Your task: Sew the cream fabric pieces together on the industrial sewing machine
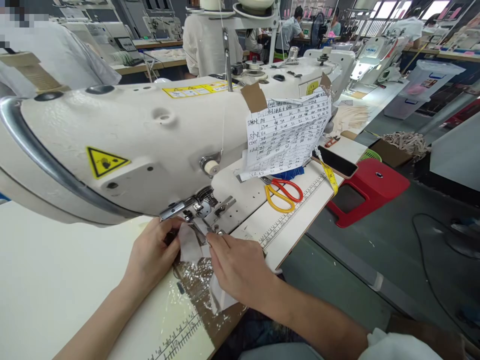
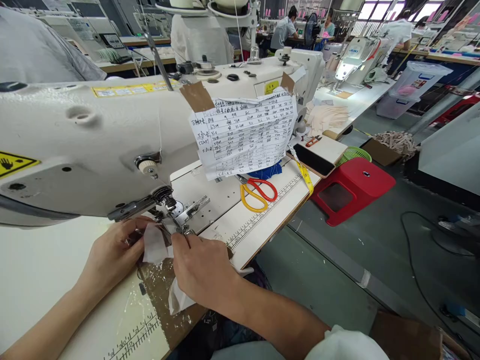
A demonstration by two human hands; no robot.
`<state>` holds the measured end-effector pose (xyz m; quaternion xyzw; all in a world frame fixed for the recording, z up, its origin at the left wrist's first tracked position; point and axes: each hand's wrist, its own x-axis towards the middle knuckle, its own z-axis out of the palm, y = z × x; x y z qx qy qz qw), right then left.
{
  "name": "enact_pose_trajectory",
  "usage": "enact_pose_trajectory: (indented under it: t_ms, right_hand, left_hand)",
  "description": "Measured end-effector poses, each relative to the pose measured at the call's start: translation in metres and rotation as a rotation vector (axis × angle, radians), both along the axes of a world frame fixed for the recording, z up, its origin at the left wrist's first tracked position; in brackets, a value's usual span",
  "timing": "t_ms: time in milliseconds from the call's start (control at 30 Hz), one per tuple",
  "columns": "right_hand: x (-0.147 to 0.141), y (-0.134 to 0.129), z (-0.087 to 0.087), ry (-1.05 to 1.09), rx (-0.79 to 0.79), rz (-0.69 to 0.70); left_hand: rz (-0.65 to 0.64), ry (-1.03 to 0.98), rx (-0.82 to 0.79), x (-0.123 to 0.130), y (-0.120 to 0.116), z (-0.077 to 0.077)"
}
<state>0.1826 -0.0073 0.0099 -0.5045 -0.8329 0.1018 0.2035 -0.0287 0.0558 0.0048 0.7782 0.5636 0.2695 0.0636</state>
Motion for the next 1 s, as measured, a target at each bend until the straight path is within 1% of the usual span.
enact_pose_trajectory:
  t_ms: [100,167,300,400,467,533,600,667,733,833,900,1000]
  right_hand:
    - [0.0,0.0,0.001,0.007,-0.011,0.001]
    - [0.0,0.0,0.003,0.002,-0.023,-0.002]
    - [-0.002,0.003,0.005,-0.024,-0.042,-0.011]
    - [-0.004,0.004,0.004,-0.038,-0.028,-0.013]
    - [-0.003,0.001,0.003,-0.038,-0.007,-0.034]
    - [0.003,-0.009,0.004,-0.006,-0.009,-0.059]
    - [0.016,-0.026,0.005,0.091,-0.061,-0.051]
    - [0.034,-0.047,0.007,0.233,-0.155,0.015]
    - [0.052,-0.069,0.008,0.324,-0.25,0.097]
    - [0.071,-0.094,0.007,0.333,-0.303,0.104]
    - [0.078,-0.101,0.003,0.341,-0.292,0.072]
    - [0.082,-0.104,-0.003,0.357,-0.274,0.067]
  left_hand:
    - [-0.041,-0.011,0.032,-0.002,-0.003,0.001]
    - [-0.08,0.006,0.101,-0.004,-0.003,0.0]
    - [-0.194,0.166,0.325,-0.006,-0.003,-0.001]
    - [-0.314,0.285,0.411,-0.004,-0.002,0.003]
    - [-0.359,0.305,0.408,-0.004,-0.003,0.006]
    - [-0.377,0.281,0.351,-0.005,-0.005,0.009]
    - [-0.404,0.247,0.277,-0.007,-0.01,0.011]
    - [-0.428,0.249,0.24,-0.008,-0.015,0.01]
    - [-0.414,0.304,0.253,-0.005,-0.022,0.009]
    - [-0.344,0.418,0.297,0.004,-0.03,0.006]
    - [-0.307,0.473,0.315,0.012,-0.034,0.005]
    - [-0.258,0.505,0.356,0.02,-0.04,0.004]
